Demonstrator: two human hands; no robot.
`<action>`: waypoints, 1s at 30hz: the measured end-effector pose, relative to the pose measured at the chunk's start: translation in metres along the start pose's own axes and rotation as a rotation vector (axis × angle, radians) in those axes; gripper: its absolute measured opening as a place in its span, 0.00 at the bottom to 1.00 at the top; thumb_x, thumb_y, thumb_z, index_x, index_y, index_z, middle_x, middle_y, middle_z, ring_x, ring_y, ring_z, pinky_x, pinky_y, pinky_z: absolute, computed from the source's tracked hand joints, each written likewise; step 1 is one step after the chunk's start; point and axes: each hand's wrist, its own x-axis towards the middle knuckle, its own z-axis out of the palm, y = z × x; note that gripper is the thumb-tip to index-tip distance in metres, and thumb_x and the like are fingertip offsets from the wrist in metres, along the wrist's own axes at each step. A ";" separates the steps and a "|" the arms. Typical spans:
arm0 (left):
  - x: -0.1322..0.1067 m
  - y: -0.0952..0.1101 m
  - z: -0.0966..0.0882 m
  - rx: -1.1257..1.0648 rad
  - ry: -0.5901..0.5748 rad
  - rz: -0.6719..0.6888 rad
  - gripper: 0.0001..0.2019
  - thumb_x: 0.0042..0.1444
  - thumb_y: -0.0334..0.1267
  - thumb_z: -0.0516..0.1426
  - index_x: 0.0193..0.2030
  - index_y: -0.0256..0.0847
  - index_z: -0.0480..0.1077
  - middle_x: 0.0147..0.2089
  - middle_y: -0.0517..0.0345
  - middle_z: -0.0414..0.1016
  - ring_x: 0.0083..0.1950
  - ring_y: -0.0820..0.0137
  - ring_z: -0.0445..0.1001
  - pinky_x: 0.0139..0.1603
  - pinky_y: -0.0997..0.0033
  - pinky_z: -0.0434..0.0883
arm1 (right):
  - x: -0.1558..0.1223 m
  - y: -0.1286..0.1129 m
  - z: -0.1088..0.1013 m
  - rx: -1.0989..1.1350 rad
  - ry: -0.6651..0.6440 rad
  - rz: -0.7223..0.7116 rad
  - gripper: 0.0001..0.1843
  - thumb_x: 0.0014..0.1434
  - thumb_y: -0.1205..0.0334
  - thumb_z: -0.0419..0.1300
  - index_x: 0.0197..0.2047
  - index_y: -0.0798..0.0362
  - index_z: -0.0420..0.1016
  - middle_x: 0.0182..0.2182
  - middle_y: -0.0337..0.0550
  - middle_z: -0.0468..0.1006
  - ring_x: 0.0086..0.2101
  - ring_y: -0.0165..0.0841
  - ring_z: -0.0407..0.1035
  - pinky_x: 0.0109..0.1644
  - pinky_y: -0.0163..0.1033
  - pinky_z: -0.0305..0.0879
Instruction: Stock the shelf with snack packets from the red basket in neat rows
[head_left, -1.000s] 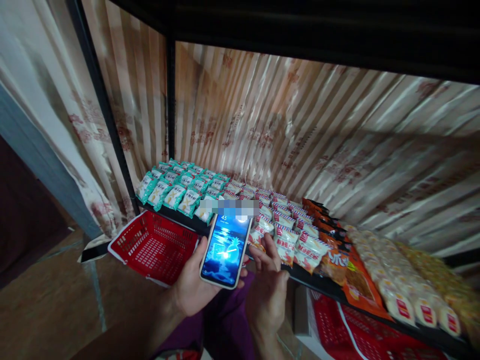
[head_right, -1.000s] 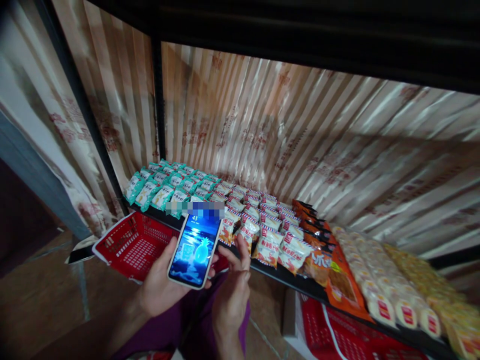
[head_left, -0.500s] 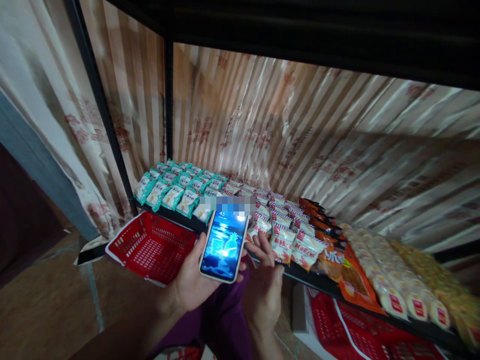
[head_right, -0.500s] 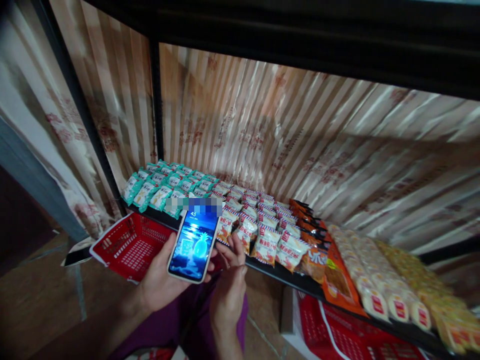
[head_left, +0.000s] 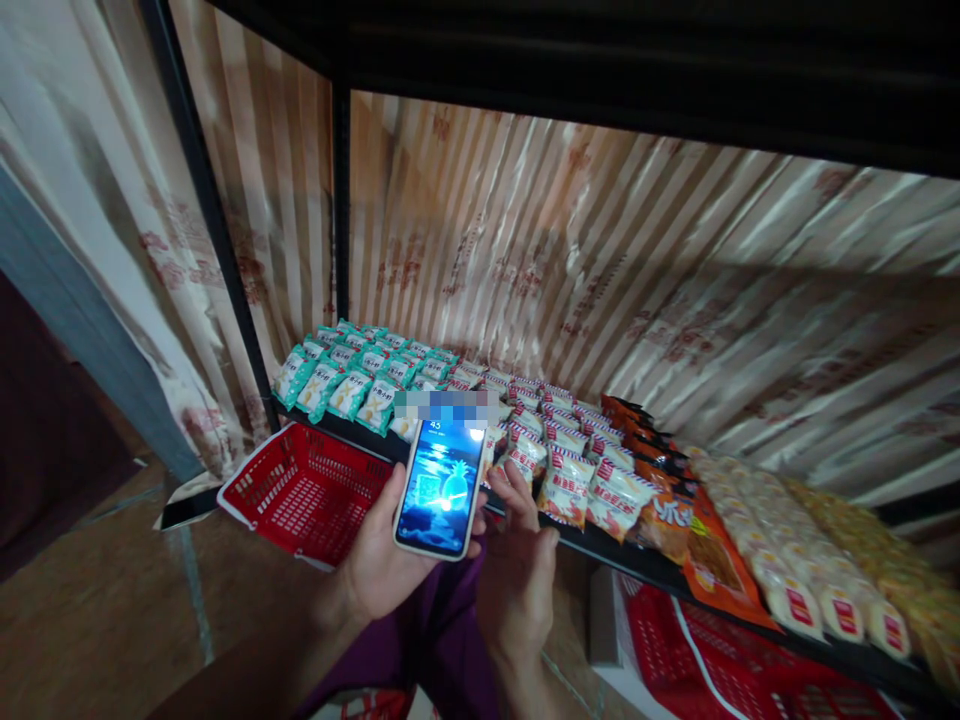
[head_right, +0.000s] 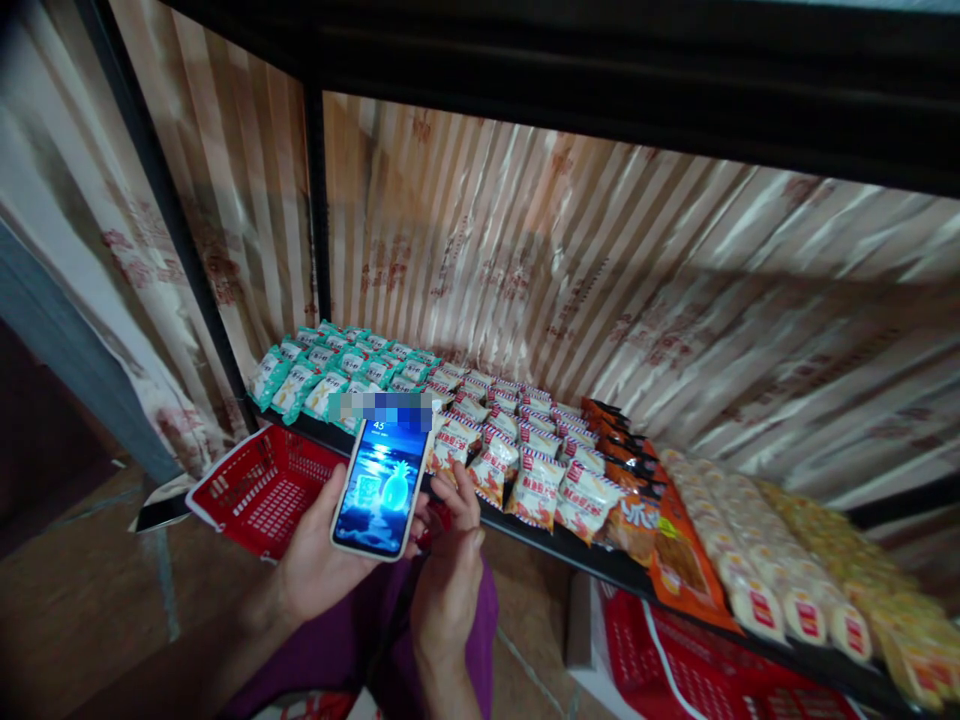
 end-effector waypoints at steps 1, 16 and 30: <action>-0.001 0.000 0.000 -0.001 -0.004 -0.001 0.33 0.64 0.56 0.38 0.52 0.29 0.70 0.46 0.40 0.76 0.44 0.59 0.75 0.49 0.59 0.67 | -0.001 -0.001 0.002 0.060 0.004 0.022 0.30 0.61 0.38 0.42 0.47 0.48 0.74 0.62 0.47 0.60 0.60 0.43 0.56 0.52 0.48 0.62; 0.000 0.001 0.001 0.001 -0.018 0.024 0.31 0.64 0.56 0.41 0.52 0.30 0.71 0.47 0.41 0.75 0.45 0.59 0.75 0.49 0.58 0.66 | -0.002 -0.007 0.008 0.232 0.035 0.161 0.30 0.58 0.36 0.47 0.50 0.48 0.72 0.48 0.49 0.73 0.43 0.38 0.70 0.41 0.44 0.66; 0.000 -0.002 -0.003 -0.020 0.010 0.011 0.32 0.64 0.55 0.40 0.52 0.29 0.70 0.48 0.40 0.75 0.46 0.58 0.74 0.50 0.57 0.66 | -0.004 -0.007 0.007 0.382 0.004 0.241 0.30 0.56 0.35 0.51 0.51 0.47 0.71 0.38 0.46 0.77 0.35 0.34 0.71 0.37 0.41 0.68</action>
